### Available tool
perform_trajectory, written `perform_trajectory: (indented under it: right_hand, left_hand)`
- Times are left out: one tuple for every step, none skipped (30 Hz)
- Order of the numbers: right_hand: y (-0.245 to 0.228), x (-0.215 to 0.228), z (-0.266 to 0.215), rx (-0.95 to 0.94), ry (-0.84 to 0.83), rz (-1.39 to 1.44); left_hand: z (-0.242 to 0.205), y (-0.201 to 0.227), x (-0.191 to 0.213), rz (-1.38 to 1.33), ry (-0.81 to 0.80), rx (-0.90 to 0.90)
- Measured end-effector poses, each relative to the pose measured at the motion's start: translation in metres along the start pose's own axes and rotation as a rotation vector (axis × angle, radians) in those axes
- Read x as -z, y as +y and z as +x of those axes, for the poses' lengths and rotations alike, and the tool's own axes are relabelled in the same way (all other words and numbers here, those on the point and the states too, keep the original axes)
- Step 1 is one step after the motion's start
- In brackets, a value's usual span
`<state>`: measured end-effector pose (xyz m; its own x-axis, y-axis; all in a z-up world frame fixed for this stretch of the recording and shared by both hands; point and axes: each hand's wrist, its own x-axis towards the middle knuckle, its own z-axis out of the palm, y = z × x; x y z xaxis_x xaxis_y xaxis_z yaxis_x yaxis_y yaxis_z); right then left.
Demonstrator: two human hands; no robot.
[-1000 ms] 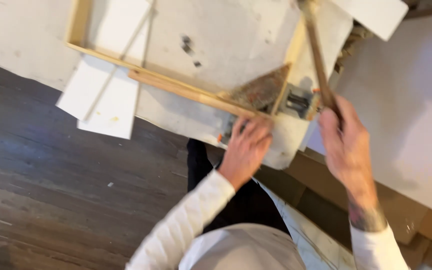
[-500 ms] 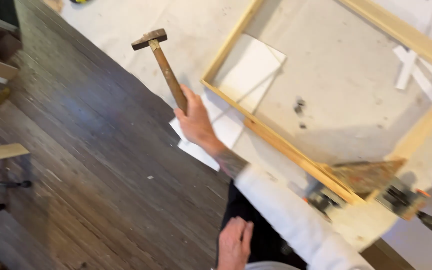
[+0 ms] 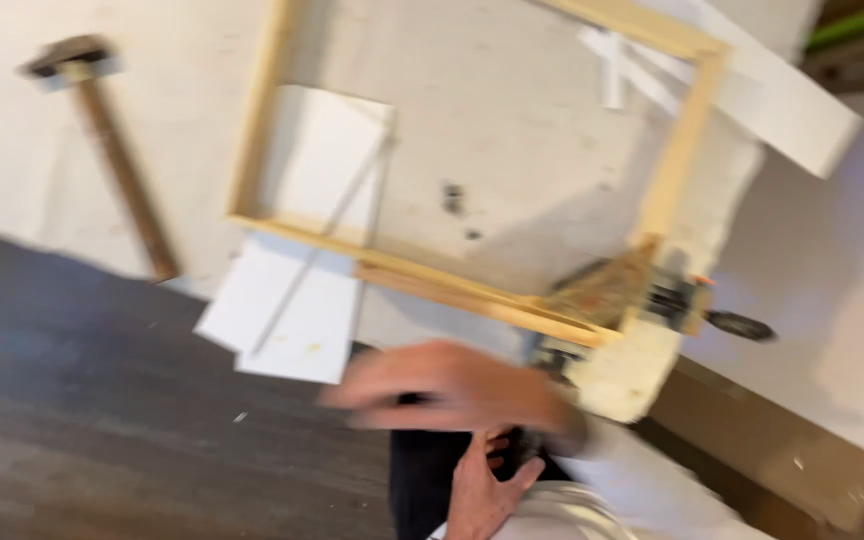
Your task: The person assembles a rectangular wooden frame by clamping pieces together with a metal square and clamps, then inserting and hammering small wooden pegs into the joints. The person repeats this process for each corner of the frame.
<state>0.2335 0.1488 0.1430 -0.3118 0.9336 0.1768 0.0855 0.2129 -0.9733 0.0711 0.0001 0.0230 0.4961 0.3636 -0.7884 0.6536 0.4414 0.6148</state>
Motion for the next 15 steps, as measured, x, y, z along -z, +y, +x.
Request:
perform_trajectory:
  right_hand:
    - [-0.004,0.033,-0.058,-0.022,0.023,-0.015]
    - [-0.014,0.060,-0.122,-0.281,0.354,0.160]
    - [-0.030,0.078,-0.188,-0.533,0.692,0.334]
    - [-0.026,0.109,-0.232,-0.537,0.710,0.332]
    - [-0.022,0.138,-0.276,-1.036,0.637,-0.089]
    - [-0.016,0.170,-0.318,-1.500,0.497,-0.526]
    - [-0.006,0.182,-0.320,-1.502,0.503,-0.519]
    - [0.004,0.188,-0.326,-1.611,0.264,-0.422]
    - [0.015,0.194,-0.331,-1.703,0.020,-0.315]
    - [0.038,0.192,-0.348,-1.707,0.015,-0.294]
    - [0.061,0.189,-0.364,-1.558,0.008,0.012]
    - [0.084,0.188,-0.377,-1.380,0.016,0.296]
    - [0.082,0.190,-0.375,-1.379,0.021,0.308]
    - [0.080,0.190,-0.372,-1.389,-0.008,0.225]
    - [0.077,0.189,-0.366,-1.395,-0.037,0.142]
  left_hand:
    - [0.001,0.006,-0.005,0.010,-0.033,-0.005]
    - [0.001,0.011,-0.012,0.059,-0.017,0.022]
    - [0.001,0.015,-0.020,0.110,-0.001,0.047]
    - [0.004,0.016,-0.027,0.120,-0.015,0.047]
    - [0.006,0.017,-0.033,0.162,-0.022,0.139]
    - [0.009,0.020,-0.039,0.201,-0.015,0.232]
    - [0.018,0.014,-0.046,0.210,-0.017,0.233]
    - [0.022,0.005,-0.053,0.187,0.064,0.213]
    - [0.027,-0.005,-0.060,0.164,0.145,0.191]
    - [0.027,-0.005,-0.064,0.176,0.142,0.207]
    - [0.027,-0.004,-0.068,0.150,0.210,0.180]
    - [0.033,-0.001,-0.070,0.123,0.279,0.142]
    - [0.040,-0.003,-0.069,0.134,0.276,0.147]
    - [0.042,-0.007,-0.069,0.131,0.242,0.146]
    - [0.043,-0.011,-0.066,0.127,0.209,0.144]
